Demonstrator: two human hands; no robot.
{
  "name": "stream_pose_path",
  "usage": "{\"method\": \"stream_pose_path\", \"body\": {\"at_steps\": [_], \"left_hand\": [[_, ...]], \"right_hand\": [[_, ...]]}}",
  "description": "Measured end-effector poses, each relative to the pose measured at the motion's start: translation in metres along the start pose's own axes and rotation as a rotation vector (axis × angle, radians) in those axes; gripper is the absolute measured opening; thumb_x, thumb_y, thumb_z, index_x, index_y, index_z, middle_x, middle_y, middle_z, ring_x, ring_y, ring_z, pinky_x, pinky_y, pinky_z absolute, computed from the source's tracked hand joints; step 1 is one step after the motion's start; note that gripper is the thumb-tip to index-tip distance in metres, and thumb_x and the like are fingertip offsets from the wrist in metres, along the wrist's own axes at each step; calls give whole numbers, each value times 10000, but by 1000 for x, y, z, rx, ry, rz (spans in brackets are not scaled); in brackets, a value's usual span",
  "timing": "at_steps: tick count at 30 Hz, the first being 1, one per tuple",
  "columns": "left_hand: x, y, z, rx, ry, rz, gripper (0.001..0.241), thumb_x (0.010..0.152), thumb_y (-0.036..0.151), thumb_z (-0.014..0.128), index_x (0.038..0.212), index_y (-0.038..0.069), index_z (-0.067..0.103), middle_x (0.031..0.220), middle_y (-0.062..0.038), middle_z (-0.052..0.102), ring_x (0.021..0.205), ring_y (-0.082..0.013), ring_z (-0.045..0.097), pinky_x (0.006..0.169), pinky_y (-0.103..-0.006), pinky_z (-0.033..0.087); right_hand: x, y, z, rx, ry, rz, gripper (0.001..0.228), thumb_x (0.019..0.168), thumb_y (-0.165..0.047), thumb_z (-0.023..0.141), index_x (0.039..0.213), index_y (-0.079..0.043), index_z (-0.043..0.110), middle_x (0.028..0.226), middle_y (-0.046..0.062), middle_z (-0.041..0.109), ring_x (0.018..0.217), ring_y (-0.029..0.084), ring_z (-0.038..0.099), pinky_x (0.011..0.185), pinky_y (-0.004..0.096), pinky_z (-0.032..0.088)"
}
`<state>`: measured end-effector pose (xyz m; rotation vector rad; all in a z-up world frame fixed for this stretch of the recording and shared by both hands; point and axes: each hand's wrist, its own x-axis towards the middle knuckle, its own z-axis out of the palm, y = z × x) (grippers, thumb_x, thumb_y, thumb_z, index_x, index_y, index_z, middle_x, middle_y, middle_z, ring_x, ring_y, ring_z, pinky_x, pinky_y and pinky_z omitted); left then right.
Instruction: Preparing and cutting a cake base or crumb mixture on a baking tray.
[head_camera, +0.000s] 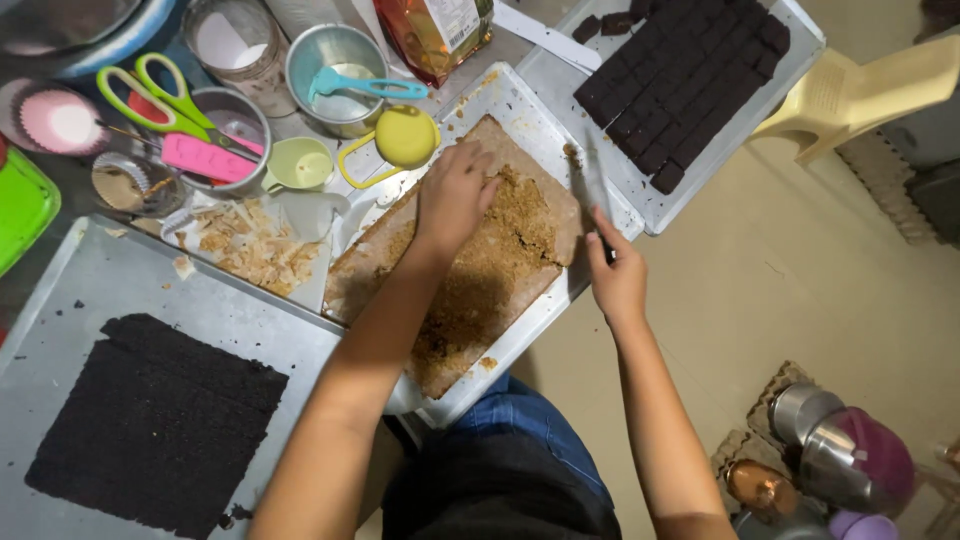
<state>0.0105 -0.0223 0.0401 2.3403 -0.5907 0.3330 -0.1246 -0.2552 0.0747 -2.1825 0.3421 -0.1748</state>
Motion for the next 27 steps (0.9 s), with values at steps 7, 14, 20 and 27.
{"method": "stream_pose_path", "body": {"at_steps": [7,14,20,27], "left_hand": [[18,-24,35,199,-158,68,103,881,124,751,858,24,751,998,-161,675,1023,-336,631,846,-440,555],[13,-22,45,456,-139,314,95,792,38,685,866,17,742,938,-146,680,983,-305,656,817,-401,586],[31,-38,42,509,-175,176,187,806,-22,625,980,-41,692,1004,-169,656,995,-322,636,747,-387,576],[30,-48,32,395,-68,109,190,839,-49,627,1024,-61,671,1009,-197,635,986,-354,622,829,-409,548]], "right_hand": [[3,17,17,-245,88,74,501,938,-260,745,1427,-216,646,944,195,738,809,204,694,787,353,543],[0,31,22,-152,108,59,526,953,-265,736,1458,-207,602,901,139,722,746,189,648,757,340,540],[3,29,24,-198,116,69,537,955,-269,743,1471,-228,599,829,142,677,716,209,624,732,355,526],[0,27,22,-168,114,93,539,959,-275,733,1476,-245,586,864,137,689,725,211,637,739,352,530]]}}
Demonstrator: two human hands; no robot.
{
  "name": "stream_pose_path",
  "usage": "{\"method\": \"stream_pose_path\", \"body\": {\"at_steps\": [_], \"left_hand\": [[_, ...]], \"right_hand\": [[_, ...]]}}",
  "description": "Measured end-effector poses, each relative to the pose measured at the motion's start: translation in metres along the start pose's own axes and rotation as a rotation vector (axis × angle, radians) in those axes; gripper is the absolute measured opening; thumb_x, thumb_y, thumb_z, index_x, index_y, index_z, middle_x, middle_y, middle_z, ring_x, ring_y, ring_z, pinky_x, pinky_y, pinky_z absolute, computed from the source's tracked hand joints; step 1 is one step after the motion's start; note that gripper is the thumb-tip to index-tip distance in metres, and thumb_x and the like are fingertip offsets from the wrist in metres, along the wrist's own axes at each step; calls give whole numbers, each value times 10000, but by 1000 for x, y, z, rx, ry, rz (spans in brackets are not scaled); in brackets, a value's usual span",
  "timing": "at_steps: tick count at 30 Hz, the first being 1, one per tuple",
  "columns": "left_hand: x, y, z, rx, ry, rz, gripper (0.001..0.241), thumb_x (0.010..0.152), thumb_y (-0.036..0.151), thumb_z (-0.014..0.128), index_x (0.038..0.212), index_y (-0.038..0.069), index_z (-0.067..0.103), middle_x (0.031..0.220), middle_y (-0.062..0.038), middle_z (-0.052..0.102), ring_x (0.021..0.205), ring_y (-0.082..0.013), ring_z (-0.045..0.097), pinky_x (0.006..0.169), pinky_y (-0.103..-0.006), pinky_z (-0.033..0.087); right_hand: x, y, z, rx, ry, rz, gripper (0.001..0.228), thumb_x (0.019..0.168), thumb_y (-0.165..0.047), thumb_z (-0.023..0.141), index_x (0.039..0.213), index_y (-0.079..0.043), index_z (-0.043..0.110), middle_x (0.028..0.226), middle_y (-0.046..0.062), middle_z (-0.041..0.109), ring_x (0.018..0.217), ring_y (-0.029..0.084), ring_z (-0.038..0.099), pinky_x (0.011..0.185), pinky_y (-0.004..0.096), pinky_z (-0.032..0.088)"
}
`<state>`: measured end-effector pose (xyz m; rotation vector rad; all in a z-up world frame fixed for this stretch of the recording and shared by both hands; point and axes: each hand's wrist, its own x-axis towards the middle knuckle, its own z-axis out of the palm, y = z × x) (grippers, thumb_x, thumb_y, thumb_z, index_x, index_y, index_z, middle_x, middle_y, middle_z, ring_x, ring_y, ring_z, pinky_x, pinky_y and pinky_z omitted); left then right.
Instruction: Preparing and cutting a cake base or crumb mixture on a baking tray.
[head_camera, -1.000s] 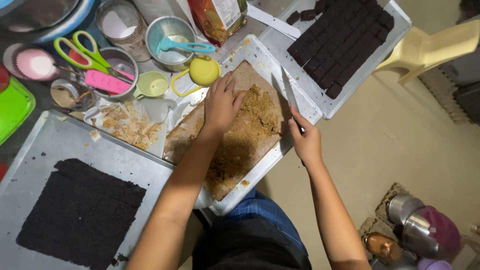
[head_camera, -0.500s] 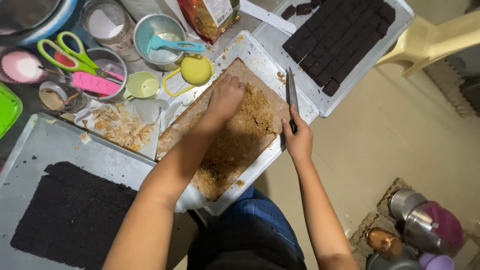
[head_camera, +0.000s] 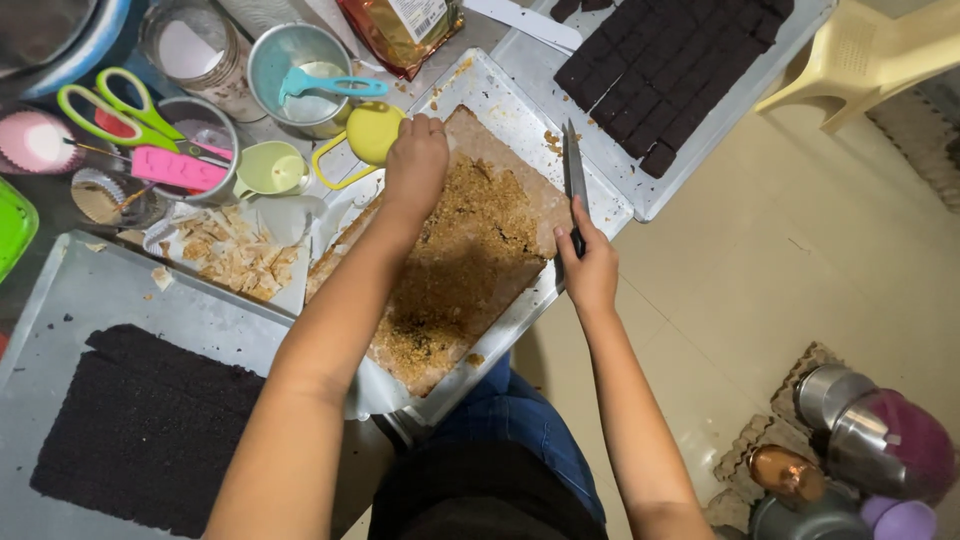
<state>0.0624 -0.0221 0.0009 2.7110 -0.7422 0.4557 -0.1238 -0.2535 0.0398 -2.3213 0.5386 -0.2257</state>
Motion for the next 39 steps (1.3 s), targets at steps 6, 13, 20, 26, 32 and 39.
{"method": "stream_pose_path", "body": {"at_steps": [6,13,20,26,32,39], "left_hand": [[-18,-14,-44,-18,39,42,187,741,-46,635,926,-33,662,924,-185,645,929,-355,627,827,-448,537],[-79,-57,-129,45,63,-32,55,833,-19,634,881,8,638,915,-173,669,919,-361,649,799,-444,543],[-98,-75,-134,328,-315,-199,79,859,115,678,856,110,757,842,-148,699,858,-345,694,745,-480,540],[-57,4,-117,-146,79,-185,236,868,147,723,1063,22,766,1104,-152,716,1021,-359,656,871,-468,533],[-58,24,-70,-296,114,-203,377,786,275,839,1029,0,752,1110,-146,675,1053,-353,626,828,-473,516],[-68,8,-48,-193,193,-114,119,875,123,759,964,46,747,1109,-102,696,1047,-319,648,843,-452,532]], "right_hand": [[0,-1,-2,11,-39,44,545,950,-276,732,1475,-255,586,868,148,704,738,227,653,740,364,531],[1,16,6,43,35,-134,543,960,-265,744,1478,-221,587,986,162,727,813,206,689,777,360,542],[-1,4,2,50,-17,-2,537,950,-268,752,1466,-226,608,759,96,628,678,168,557,707,327,516],[-2,10,6,74,38,-56,533,951,-268,755,1460,-200,610,787,56,651,691,118,562,714,306,521],[1,9,4,65,30,-60,536,954,-267,749,1465,-198,604,833,66,678,722,111,579,736,300,521],[1,12,7,63,36,-61,539,965,-270,736,1482,-207,595,792,79,633,708,135,556,728,312,515]]}}
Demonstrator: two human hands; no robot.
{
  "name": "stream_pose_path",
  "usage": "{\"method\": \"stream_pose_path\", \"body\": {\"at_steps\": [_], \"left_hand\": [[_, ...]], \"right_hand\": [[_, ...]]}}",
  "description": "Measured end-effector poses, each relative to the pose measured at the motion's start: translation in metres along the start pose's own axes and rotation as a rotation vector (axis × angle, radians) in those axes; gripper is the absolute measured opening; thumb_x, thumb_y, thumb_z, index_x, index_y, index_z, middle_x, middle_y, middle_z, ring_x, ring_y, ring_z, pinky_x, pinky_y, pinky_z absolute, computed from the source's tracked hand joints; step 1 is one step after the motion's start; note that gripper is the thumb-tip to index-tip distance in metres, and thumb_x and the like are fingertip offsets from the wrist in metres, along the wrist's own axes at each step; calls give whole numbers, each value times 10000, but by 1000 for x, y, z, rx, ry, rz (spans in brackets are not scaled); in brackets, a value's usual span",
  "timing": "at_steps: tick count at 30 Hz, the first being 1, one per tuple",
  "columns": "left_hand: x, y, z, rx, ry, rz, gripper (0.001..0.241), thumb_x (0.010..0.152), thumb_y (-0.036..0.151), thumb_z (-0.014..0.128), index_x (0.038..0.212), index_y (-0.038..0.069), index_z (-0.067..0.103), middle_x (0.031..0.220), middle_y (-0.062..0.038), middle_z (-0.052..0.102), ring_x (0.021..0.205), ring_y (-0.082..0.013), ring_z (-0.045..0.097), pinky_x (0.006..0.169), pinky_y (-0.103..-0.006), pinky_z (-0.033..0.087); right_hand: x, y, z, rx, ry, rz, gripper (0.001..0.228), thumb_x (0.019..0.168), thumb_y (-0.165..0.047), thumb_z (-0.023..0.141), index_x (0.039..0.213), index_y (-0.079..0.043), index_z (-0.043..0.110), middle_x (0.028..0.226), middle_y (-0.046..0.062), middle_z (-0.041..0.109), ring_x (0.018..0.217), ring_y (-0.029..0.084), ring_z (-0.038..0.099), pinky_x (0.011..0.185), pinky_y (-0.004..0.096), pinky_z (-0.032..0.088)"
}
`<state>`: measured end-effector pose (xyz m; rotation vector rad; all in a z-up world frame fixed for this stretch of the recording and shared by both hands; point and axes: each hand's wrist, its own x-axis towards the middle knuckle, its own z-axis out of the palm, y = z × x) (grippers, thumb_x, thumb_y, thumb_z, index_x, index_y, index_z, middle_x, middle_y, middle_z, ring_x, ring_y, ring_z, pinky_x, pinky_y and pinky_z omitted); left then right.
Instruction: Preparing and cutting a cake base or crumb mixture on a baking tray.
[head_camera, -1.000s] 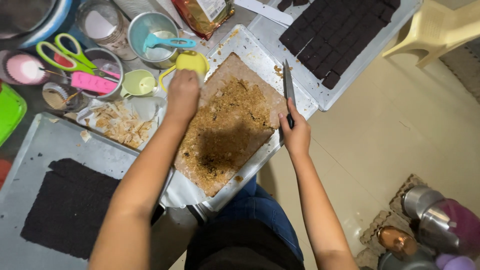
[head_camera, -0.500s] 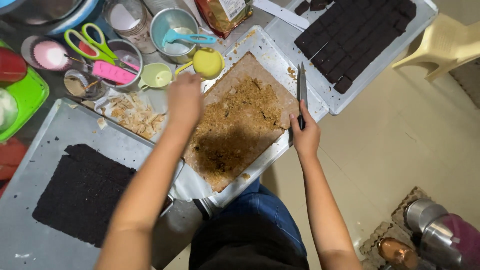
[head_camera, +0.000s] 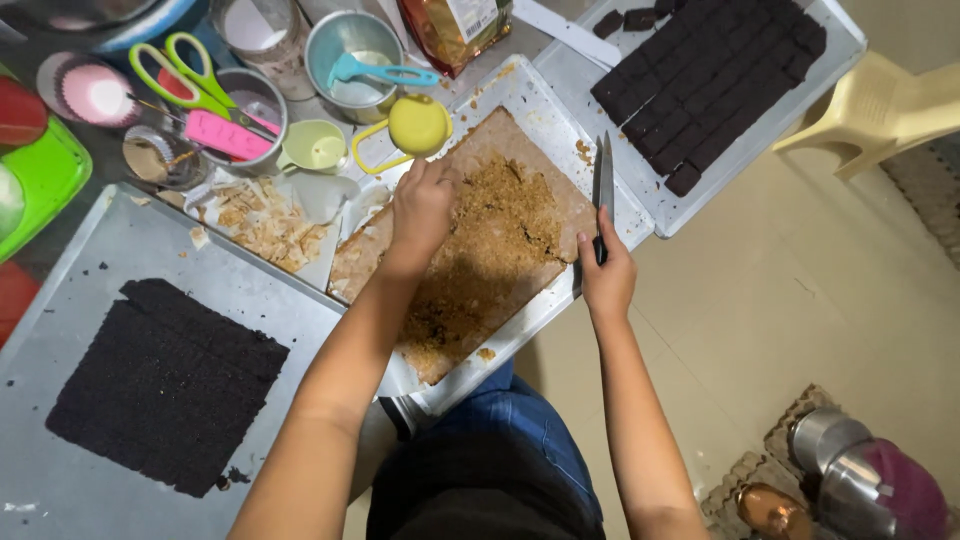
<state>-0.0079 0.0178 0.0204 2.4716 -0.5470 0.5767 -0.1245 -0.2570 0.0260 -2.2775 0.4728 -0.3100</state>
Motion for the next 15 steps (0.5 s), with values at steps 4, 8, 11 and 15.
{"method": "stream_pose_path", "body": {"at_steps": [4,8,11,15], "left_hand": [[8,-11,-2,-25,-35,-108,77,917,62,694,955,2,724,1028,-153,688,953,-357,671,796,-472,559],[2,-55,10,145,-265,-297,199,832,-14,621,1003,-29,721,1080,-210,686,917,-363,685,797,-442,589],[1,-66,-4,237,-373,-532,192,1036,3,556,1165,-65,681,1069,-269,696,994,-374,712,837,-456,593],[19,-11,-35,282,-373,-505,238,893,59,586,1078,-5,721,1218,-241,657,1121,-405,631,906,-491,533]], "right_hand": [[-4,1,0,-9,8,-4,532,971,-262,733,1481,-209,592,760,56,612,687,126,538,705,301,509],[-4,-5,-1,-37,6,14,532,965,-268,731,1478,-220,600,738,54,610,667,123,537,697,301,511],[-1,-5,0,-35,9,74,531,964,-281,732,1475,-234,598,724,58,603,655,125,533,684,305,508],[-5,0,1,-24,-1,53,535,968,-285,729,1482,-231,590,743,53,617,672,124,548,693,303,512]]}}
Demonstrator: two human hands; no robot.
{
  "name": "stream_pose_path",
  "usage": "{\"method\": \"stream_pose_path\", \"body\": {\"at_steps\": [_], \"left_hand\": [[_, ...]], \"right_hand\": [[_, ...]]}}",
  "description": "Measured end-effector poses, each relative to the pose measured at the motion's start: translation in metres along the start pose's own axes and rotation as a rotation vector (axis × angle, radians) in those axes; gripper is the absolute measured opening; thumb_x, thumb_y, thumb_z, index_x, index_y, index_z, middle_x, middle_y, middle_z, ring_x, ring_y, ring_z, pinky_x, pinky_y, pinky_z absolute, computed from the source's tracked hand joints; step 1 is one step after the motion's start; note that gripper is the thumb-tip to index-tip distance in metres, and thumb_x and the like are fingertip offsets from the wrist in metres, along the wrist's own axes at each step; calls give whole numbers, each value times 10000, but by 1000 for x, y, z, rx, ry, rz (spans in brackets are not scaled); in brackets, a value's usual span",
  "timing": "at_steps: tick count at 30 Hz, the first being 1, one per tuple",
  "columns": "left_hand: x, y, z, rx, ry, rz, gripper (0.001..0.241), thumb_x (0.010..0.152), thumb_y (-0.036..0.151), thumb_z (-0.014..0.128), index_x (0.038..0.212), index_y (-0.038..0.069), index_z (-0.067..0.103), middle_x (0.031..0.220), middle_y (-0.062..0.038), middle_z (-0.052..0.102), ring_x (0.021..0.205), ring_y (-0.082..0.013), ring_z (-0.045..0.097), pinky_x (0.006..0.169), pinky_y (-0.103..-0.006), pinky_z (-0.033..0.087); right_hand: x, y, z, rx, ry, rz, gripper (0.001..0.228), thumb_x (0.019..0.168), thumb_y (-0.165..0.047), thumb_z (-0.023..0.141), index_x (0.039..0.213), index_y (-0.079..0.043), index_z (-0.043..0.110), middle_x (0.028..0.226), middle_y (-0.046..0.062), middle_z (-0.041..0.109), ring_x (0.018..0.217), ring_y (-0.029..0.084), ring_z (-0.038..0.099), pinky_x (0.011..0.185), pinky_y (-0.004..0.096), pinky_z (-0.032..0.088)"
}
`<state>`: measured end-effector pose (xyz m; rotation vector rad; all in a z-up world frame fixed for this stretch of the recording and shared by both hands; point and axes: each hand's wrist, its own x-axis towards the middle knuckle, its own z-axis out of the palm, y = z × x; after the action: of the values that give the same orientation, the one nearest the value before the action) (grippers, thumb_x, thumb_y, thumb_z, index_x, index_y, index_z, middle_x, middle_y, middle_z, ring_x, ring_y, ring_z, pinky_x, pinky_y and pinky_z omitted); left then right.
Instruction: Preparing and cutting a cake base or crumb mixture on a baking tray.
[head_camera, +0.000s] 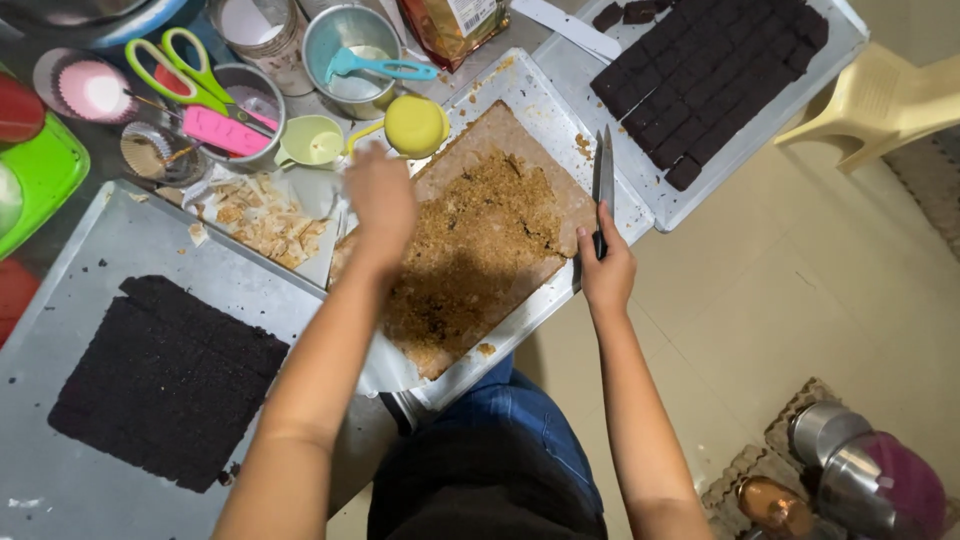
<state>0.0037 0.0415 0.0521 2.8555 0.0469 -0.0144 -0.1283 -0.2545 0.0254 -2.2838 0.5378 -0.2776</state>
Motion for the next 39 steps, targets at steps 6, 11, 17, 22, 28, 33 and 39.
{"method": "stream_pose_path", "body": {"at_steps": [6,11,17,22,28,33,39], "left_hand": [[5,55,64,-380,272,645,373,955,97,520,1276,100,711,1337,-172,656,1233,-391,581,1091,-478,411],[-2,58,22,-75,-61,796,220,880,94,591,1049,119,730,1130,-76,713,1182,-297,627,1146,-517,375],[-2,53,-7,-271,118,782,212,828,134,646,1008,75,739,995,-67,699,1023,-288,621,974,-544,375],[35,66,37,-263,64,847,72,913,156,705,938,94,732,1003,-90,668,1024,-316,619,883,-456,502],[47,65,22,-275,-22,962,207,769,202,785,910,58,737,1010,-125,664,1007,-349,616,841,-467,511],[48,77,13,-272,-93,913,188,781,192,775,861,37,706,1000,-159,662,1018,-371,631,880,-467,524],[51,76,53,-229,-124,757,146,907,131,626,875,-6,665,994,-246,661,897,-433,657,817,-532,531]], "right_hand": [[0,-4,0,-14,16,5,529,960,-295,736,1469,-230,604,768,59,643,686,118,571,717,299,517],[3,1,0,25,16,6,517,964,-289,731,1462,-222,611,788,79,656,705,115,566,719,302,522],[-1,-3,0,18,-2,29,528,940,-290,744,1449,-228,619,797,78,676,697,127,585,728,307,529],[3,4,2,17,15,-3,519,947,-287,748,1445,-229,617,809,103,679,709,158,597,731,324,532],[3,-3,-2,-10,-1,31,533,948,-292,736,1463,-236,608,842,141,694,710,207,616,741,334,534],[3,8,4,28,46,-77,527,945,-310,735,1451,-242,606,950,141,738,778,208,690,763,345,545],[5,-1,1,-51,21,26,530,929,-341,730,1443,-288,615,874,149,714,761,267,688,744,378,543]]}}
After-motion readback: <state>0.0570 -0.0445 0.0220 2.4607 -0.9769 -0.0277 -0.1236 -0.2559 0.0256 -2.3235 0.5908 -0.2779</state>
